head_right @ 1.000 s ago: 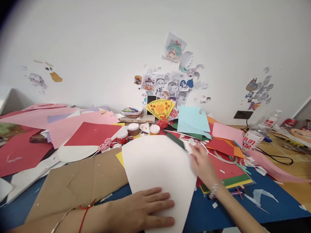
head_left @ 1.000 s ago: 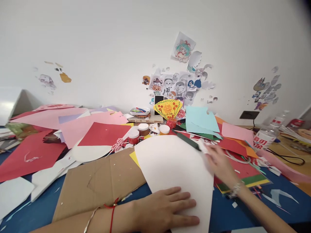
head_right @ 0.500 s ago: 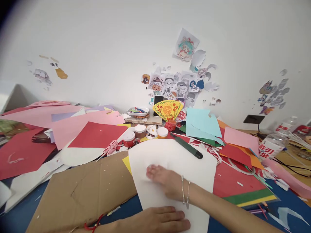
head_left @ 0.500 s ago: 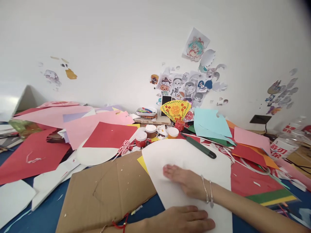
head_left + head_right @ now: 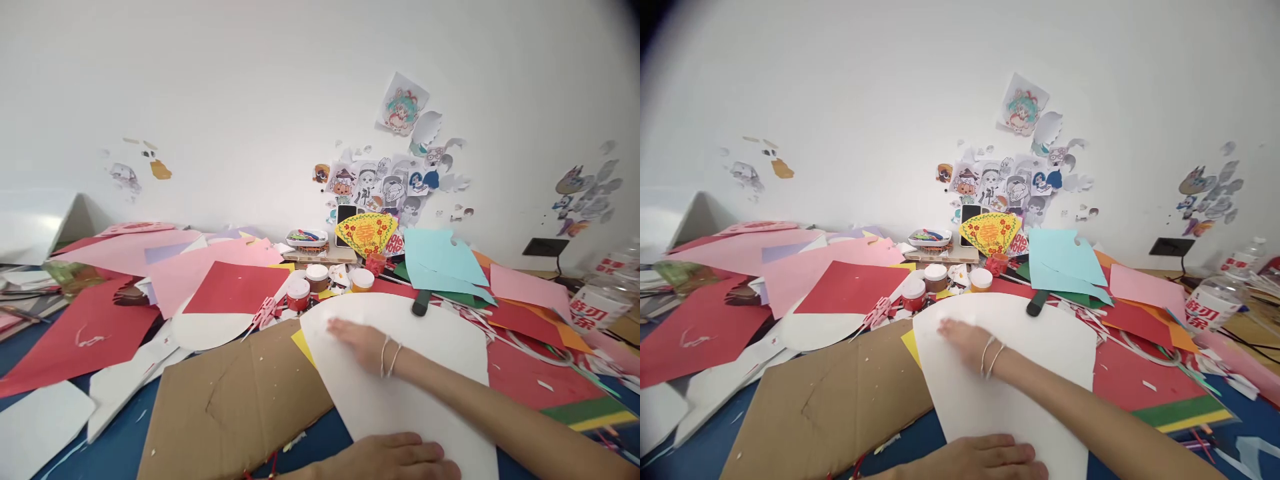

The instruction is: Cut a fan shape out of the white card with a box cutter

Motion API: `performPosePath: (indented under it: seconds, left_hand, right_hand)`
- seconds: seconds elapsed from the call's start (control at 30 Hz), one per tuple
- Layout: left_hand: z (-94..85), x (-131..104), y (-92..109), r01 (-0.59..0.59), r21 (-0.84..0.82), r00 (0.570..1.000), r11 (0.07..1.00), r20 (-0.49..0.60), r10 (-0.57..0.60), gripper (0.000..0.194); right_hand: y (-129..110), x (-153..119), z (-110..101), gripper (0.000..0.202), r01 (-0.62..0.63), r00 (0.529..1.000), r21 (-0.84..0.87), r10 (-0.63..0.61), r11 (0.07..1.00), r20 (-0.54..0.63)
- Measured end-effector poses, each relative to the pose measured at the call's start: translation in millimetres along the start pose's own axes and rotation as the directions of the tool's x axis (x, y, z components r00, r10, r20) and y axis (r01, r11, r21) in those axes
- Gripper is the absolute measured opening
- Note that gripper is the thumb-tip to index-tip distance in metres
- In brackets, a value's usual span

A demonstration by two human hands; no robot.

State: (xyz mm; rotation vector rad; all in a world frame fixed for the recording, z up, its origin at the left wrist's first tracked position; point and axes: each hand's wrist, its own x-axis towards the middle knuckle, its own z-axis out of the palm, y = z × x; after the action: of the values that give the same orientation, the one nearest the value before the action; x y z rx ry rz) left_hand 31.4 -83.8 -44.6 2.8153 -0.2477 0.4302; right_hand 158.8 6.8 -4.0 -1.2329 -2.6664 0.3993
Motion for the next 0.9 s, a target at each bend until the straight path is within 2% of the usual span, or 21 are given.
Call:
performPosePath:
  seconds: [0.07,0.13,0.2,0.23,0.27,0.33,0.37,0.4,0.47,0.53,0.6,0.63,0.67,0.7,0.73,0.77,0.8,0.83,0.87,0.9]
  left_hand:
    - [2.9,-0.3,-1.4,-0.024,0.075,0.999,0.997,-0.025,0.026,0.043]
    - [7.5,0.6,-3.0,-0.017,0.122,0.998,0.992,-0.064,0.025,0.041]
    - [11.5,2.1,-4.4,-0.002,0.149,0.994,0.989,-0.105,0.018,0.04]
    - [12.5,2.6,-4.9,-0.006,0.17,0.993,0.985,-0.115,0.026,0.039]
    - [12.6,2.6,-5.1,-0.021,0.199,0.992,0.98,-0.117,0.046,0.038]
    - [9.8,1.4,-4.4,-0.063,0.267,0.989,0.962,-0.112,0.095,0.039]
    - [7.2,0.3,-3.5,-0.08,0.299,0.988,0.951,-0.104,0.116,0.039]
    - [4.1,-0.7,-2.3,-0.089,0.325,0.987,0.941,-0.099,0.128,0.039]
    - [-2.2,-1.9,0.9,-0.096,0.356,0.987,0.93,-0.084,0.134,0.037]
    - [-7.0,-1.4,4.0,-0.108,0.364,0.988,0.925,-0.063,0.14,0.036]
    - [-8.7,0.7,6.3,-0.115,0.355,0.989,0.928,-0.05,0.142,0.036]
    - [-8.5,2.0,7.1,-0.115,0.346,0.989,0.931,-0.046,0.139,0.035]
    - [-7.9,3.4,7.8,-0.115,0.335,0.99,0.935,-0.041,0.136,0.033]
    - [-7.3,4.7,8.6,-0.117,0.326,0.99,0.938,-0.036,0.136,0.032]
    - [-7.3,5.7,9.7,-0.121,0.32,0.99,0.94,-0.033,0.139,0.03]
    - [-8.1,6.3,11.3,-0.13,0.317,0.989,0.94,-0.031,0.147,0.03]
    - [-10.1,6.5,13.4,-0.137,0.317,0.988,0.939,-0.028,0.154,0.03]
    - [-13.0,6.4,15.8,-0.142,0.319,0.987,0.937,-0.022,0.157,0.031]
    - [-16.4,5.9,18.2,-0.141,0.322,0.988,0.936,-0.01,0.152,0.033]
    - [-19.6,5.2,20.4,-0.136,0.325,0.99,0.936,0.007,0.142,0.035]
  right_hand:
    - [-1.2,-13.0,-6.0,0.078,-0.042,0.999,0.005,0.043,0.999,-0.023]
    - [-2.8,-37.6,-8.5,0.075,-0.013,1.0,0.013,0.014,1.0,-0.005]
    - [-0.2,-70.8,-7.8,0.071,0.165,0.983,0.066,-0.169,0.984,0.072]
    - [5.9,-89.2,-8.3,0.068,0.217,0.972,0.09,-0.224,0.972,0.068]
    - [16.4,-107.9,-10.4,0.067,0.194,0.98,0.084,-0.197,0.977,0.028]
    - [49.3,-143.7,-19.9,0.071,-0.05,0.993,-0.033,0.046,0.998,-0.106]
    - [68.6,-159.1,-26.2,0.073,-0.227,0.961,-0.095,0.207,0.969,-0.185]
    - [86.7,-171.5,-31.9,0.074,-0.408,0.892,-0.135,0.362,0.903,-0.273]
    - [110.2,-183.9,-35.9,0.075,-0.537,0.813,-0.141,0.465,0.832,-0.351]
    - [105.8,-177.8,-24.6,0.075,-0.571,0.786,-0.137,0.492,0.809,-0.374]
    - [74.2,-158.2,-0.3,0.075,-0.523,0.821,-0.14,0.452,0.841,-0.35]
    - [52.8,-146.3,13.1,0.075,-0.46,0.859,-0.144,0.399,0.876,-0.32]
    - [31.3,-134.6,24.6,0.075,-0.299,0.934,-0.137,0.26,0.944,-0.244]
    - [12.5,-124.0,32.6,0.073,-0.098,0.986,-0.107,0.081,0.989,-0.147]
    - [-1.4,-114.7,35.8,0.069,0.075,0.995,-0.058,-0.078,0.996,-0.063]
    - [-9.5,-106.8,34.0,0.066,0.189,0.982,0.002,-0.189,0.982,0.016]
    - [-11.9,-100.0,27.9,0.066,0.228,0.97,0.039,-0.23,0.973,0.077]
    - [-10.0,-93.6,18.8,0.069,0.182,0.978,0.039,-0.185,0.983,0.094]
    - [-5.7,-87.1,8.8,0.072,0.099,0.991,0.015,-0.1,0.995,0.092]
    - [-1.5,-80.2,-0.3,0.075,-0.026,0.999,-0.014,0.026,1.0,0.036]
